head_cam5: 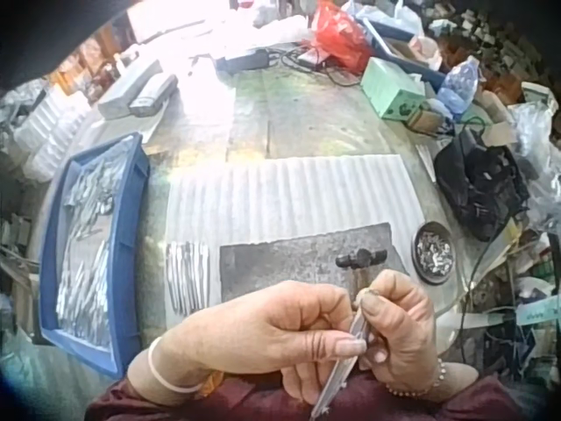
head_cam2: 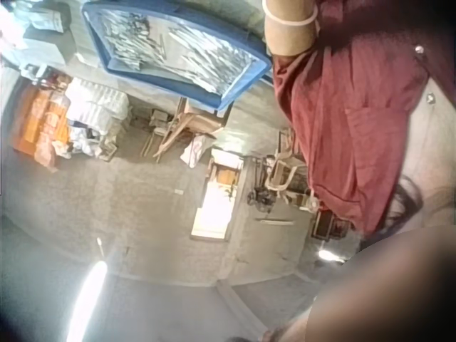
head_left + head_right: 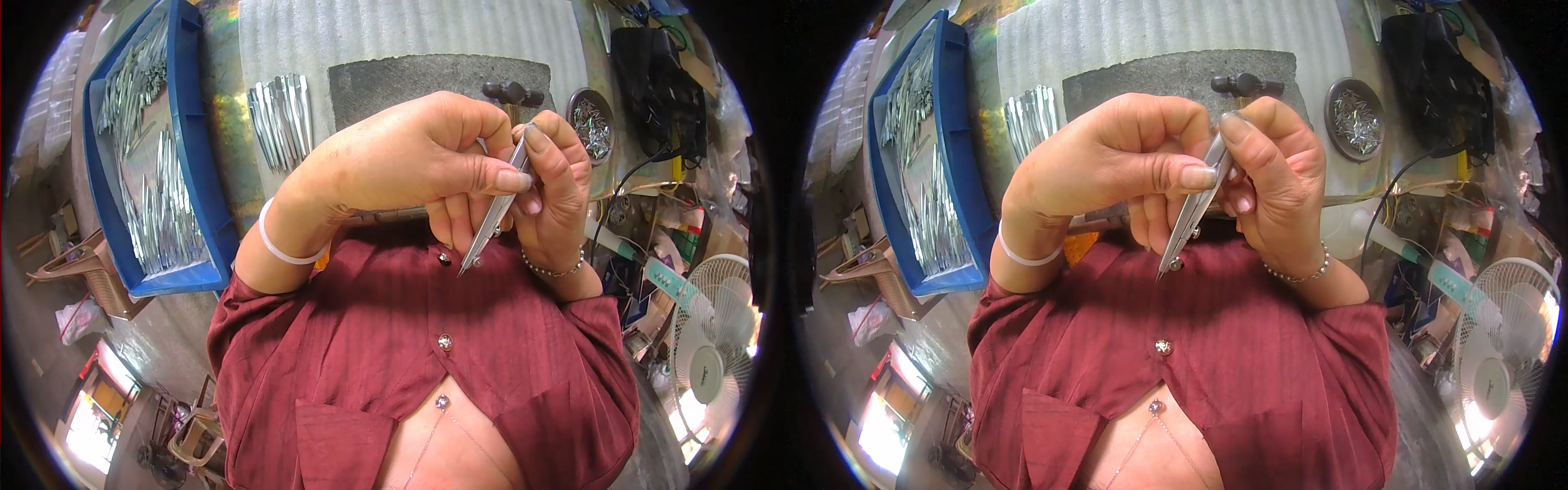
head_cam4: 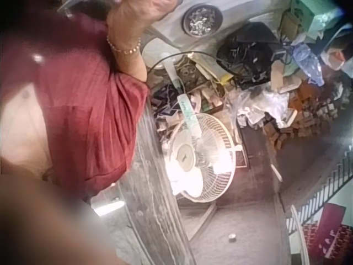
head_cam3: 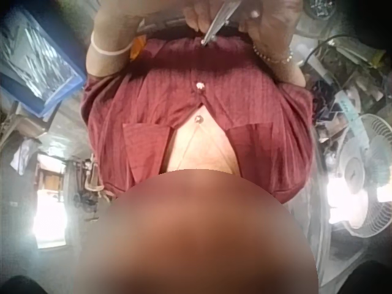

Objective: Manually marking or shaping metal rods using a hammer and a punch tool on a workbench.

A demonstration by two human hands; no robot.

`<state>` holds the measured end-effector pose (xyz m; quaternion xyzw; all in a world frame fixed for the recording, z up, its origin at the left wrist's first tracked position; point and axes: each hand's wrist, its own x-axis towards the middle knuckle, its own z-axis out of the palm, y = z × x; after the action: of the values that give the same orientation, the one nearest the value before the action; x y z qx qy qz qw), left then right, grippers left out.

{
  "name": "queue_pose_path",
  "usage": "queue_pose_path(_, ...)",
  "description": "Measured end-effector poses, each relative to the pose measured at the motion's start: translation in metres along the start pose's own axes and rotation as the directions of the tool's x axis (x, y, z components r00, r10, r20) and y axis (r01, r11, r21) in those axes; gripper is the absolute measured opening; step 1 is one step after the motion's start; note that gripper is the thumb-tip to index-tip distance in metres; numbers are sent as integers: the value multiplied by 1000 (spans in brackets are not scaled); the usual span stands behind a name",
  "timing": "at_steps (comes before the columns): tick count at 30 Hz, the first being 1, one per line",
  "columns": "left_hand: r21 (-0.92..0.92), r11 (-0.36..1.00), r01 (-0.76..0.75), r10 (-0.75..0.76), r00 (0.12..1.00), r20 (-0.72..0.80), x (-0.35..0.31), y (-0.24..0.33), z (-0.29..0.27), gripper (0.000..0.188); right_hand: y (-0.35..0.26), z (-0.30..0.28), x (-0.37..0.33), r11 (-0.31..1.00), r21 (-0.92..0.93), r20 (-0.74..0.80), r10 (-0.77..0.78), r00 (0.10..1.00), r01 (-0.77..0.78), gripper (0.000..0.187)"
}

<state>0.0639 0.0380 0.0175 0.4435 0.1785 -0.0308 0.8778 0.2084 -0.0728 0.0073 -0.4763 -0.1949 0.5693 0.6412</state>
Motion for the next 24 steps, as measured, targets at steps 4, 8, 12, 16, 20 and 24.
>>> queue_pose_path(4, 11, 1000, 6, -6, 1000, -3, 4, 0, -3, 20, 1, -2, 4, 999, 12, -18, 45, 999, -45, 16)
queue_pose_path(8, 1, 1000, 4, -4, 1000, -22, 5, -4, -7, 22, 3, -2, 7, 998, 18, -23, 58, 998, -57, 17)
queue_pose_path(12, -11, 1000, 7, -7, 999, -42, 6, -4, -8, 23, 4, -2, 9, 997, 47, -21, 63, 998, -62, 17)
queue_pose_path(16, -17, 1000, -12, 10, 998, -69, 5, -5, -9, 23, 5, -2, 12, 997, 45, 2, 63, 998, -63, 18)
queue_pose_path(20, 22, 998, -57, 60, 989, -133, 1, -8, -10, 21, 1, 0, 20, 996, -15, 35, 93, 995, -92, 19)
queue_pose_path(24, 176, 969, -174, 231, 890, -393, -21, -16, -10, 15, -18, -6, 54, 978, -209, 65, 5, 998, 9, 17)
